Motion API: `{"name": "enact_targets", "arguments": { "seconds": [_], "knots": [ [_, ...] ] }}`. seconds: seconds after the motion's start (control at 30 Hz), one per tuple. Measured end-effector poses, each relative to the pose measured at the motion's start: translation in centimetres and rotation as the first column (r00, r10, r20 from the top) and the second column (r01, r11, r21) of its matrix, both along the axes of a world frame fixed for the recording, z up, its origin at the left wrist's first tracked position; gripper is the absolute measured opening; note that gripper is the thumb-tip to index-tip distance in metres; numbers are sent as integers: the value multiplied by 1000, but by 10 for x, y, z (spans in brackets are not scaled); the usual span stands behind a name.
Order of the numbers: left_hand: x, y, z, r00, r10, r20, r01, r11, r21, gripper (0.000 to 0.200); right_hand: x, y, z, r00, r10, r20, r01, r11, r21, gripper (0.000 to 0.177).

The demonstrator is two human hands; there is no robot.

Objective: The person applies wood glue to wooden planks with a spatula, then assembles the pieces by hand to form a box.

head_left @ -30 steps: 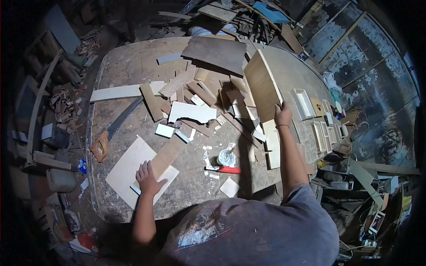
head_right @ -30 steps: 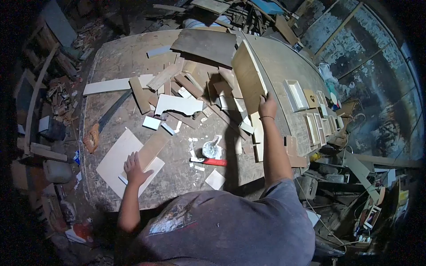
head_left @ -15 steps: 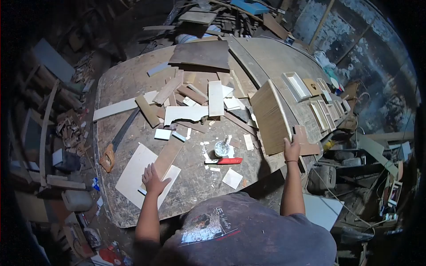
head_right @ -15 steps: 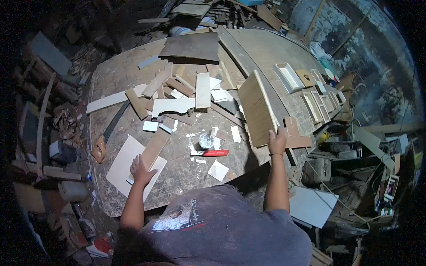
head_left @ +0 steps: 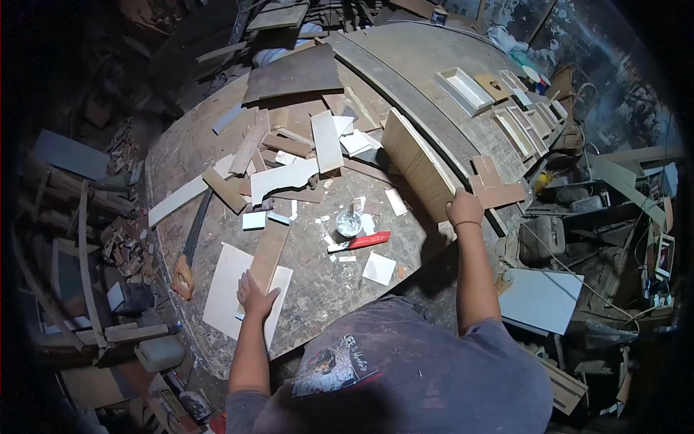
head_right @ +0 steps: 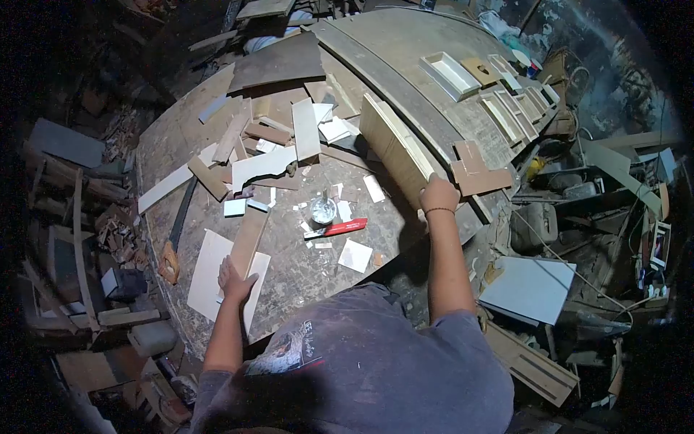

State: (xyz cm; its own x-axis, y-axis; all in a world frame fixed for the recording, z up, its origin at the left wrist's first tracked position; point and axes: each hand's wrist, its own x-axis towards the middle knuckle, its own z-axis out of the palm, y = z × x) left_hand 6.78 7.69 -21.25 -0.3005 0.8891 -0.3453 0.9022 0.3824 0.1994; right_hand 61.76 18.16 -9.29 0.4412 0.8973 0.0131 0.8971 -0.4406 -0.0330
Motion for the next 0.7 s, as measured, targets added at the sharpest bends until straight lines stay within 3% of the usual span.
{"name": "enact_targets", "arguments": {
  "seconds": [0.13,0.23,0.53,0.7],
  "knots": [
    [-1,1,-2,1000,0,11,0,1000,-1,119,-5,9,-4,996,-34,-79,42,994,103,32],
    [-3,0,-4,1000,-5,2,5,1000,-6,119,-13,8,10,988,-63,-144,63,998,-4,35],
    [-7,0,-9,1000,-15,26,15,1000,10,120,-27,44,19,978,31,-207,27,961,273,28],
    [-2,0,-4,1000,-3,20,3,1000,9,120,-30,73,24,964,122,-237,-40,946,323,31]
  ]
}}
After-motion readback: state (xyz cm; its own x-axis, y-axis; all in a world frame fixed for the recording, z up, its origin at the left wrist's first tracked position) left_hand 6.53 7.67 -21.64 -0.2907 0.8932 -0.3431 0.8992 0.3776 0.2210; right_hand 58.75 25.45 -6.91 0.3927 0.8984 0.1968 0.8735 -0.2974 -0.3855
